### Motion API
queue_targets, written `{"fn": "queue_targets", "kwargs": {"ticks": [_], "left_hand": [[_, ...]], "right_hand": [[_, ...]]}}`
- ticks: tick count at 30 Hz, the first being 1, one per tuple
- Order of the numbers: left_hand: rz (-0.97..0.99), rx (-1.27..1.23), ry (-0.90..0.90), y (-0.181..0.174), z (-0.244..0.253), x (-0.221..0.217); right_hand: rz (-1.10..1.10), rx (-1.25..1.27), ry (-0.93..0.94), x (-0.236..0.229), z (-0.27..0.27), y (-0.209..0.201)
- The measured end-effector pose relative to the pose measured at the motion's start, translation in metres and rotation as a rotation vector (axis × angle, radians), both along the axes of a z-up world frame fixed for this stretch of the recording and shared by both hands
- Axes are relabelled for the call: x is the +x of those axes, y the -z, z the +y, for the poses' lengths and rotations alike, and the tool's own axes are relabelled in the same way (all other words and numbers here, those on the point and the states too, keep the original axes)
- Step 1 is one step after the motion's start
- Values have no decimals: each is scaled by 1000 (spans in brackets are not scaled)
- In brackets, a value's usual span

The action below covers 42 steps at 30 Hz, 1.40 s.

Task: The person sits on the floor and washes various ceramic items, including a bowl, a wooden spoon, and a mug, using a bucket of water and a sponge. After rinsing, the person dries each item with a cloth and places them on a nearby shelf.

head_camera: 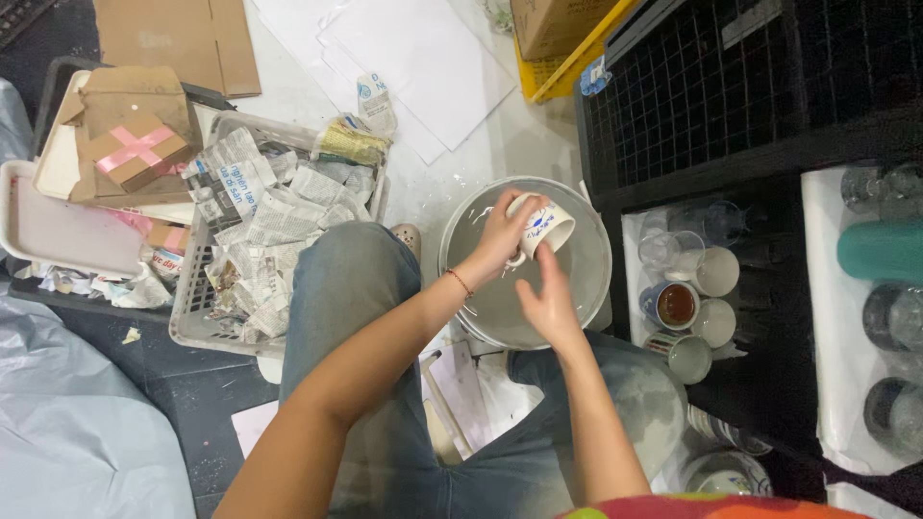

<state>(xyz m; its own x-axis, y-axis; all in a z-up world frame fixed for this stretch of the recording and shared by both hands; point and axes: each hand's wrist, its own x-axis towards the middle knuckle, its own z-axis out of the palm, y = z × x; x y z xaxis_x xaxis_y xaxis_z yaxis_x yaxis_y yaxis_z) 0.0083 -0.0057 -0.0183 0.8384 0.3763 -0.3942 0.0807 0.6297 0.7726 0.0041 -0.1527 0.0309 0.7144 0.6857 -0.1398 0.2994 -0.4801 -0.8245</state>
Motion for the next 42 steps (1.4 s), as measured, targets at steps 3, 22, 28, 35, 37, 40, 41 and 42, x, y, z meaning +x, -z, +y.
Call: {"fn": "queue_targets", "kwargs": {"ticks": [3, 22, 28, 35, 37, 40, 41, 42], "left_hand": [[23, -31, 55, -9, 19, 13], [289, -170, 130, -8, 11, 0], [194, -177, 135, -3, 14, 6], [105, -253, -33, 23, -3, -10], [59, -83, -106, 27, -15, -10], [63, 43, -100, 32, -31, -11], [78, 65, -76, 34, -35, -13], [99, 71, -66, 35, -40, -13]], "right_hand": [[-674, -426, -121, 9, 13, -8], [-463, -308, -186, 9, 2, -14], [-832, -361, -146, 10, 6, -18], [265, 98, 97, 9, 0, 4], [712, 352, 165, 13, -1, -5], [916, 687, 99, 14, 1, -22], [1033, 795, 137, 16, 1, -28], [1147, 904, 177, 21, -1, -35]]}}
